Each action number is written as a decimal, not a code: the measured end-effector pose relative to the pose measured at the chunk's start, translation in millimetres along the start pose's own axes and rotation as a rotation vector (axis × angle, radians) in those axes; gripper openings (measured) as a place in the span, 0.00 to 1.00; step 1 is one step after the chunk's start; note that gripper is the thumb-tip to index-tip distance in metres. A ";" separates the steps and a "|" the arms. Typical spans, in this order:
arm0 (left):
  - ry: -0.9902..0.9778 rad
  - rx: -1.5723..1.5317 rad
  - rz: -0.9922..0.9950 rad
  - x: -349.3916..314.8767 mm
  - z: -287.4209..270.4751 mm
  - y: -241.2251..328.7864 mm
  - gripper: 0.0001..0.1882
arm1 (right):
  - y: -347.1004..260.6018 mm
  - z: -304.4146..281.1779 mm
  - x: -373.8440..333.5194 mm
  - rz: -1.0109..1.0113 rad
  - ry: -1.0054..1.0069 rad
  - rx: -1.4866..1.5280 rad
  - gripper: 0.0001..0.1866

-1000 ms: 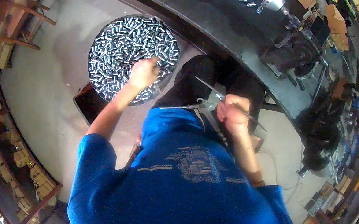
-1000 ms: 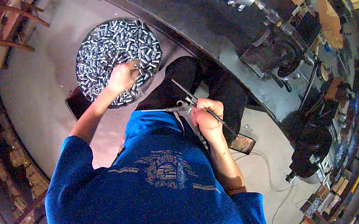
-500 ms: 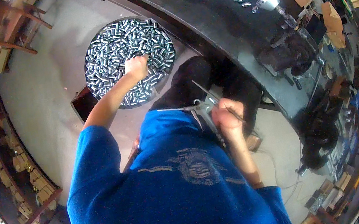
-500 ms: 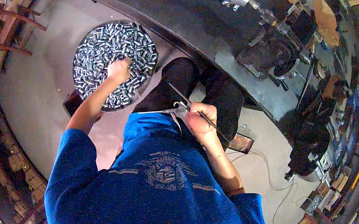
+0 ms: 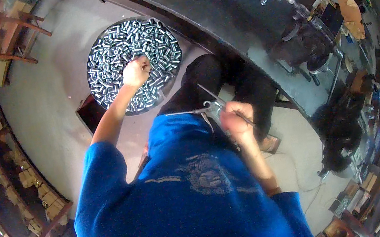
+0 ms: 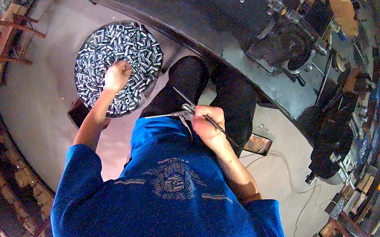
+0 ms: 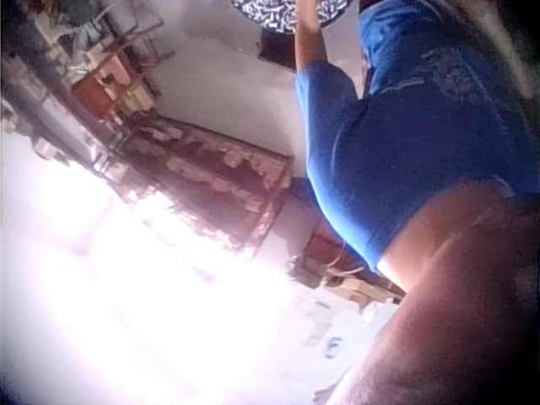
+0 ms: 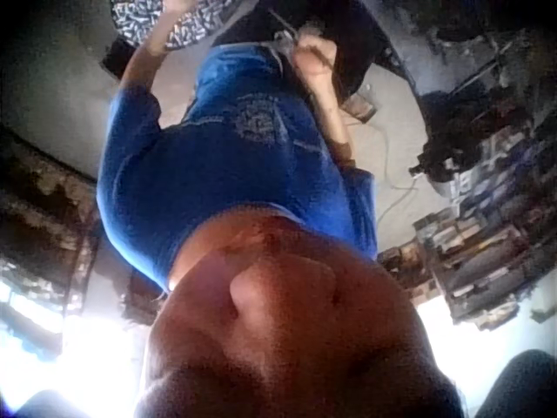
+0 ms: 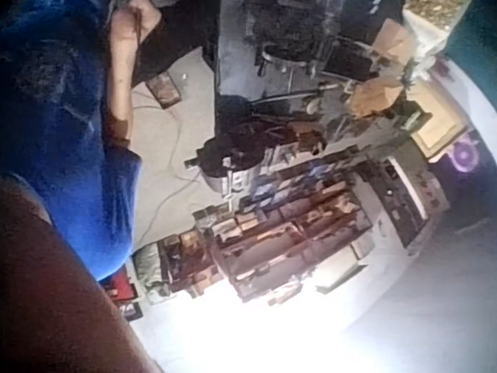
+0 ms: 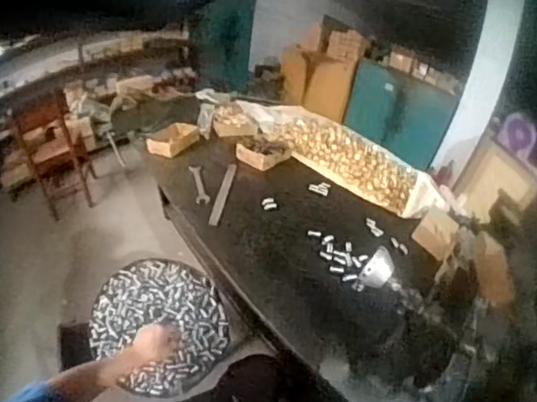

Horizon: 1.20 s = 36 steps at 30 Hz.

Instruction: The person repeatedly picks small cylindrical metal fasteners from a large bin and measures them using a vernier caliper. After each measurement, the fastener is placed on the workbench surface. The person continues this repetitive cycle of picking, measuring, and placing throughout the clip.

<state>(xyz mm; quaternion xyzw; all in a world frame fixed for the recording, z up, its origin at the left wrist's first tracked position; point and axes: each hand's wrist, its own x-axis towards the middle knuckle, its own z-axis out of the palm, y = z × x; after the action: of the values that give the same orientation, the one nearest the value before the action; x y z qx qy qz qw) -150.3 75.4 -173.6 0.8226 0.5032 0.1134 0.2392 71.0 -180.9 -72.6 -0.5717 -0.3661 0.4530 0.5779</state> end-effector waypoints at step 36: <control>-0.502 0.491 0.107 29.3 13.7 5.3 0.11 | -2.1 2.5 -0.5 0.040 -0.002 -0.117 0.16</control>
<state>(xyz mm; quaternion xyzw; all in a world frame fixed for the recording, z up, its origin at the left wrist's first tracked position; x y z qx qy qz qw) -126.7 95.4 -184.2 0.8830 0.3970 -0.2044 0.1445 68.6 -180.4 -70.3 -0.6111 -0.3811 0.4430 0.5339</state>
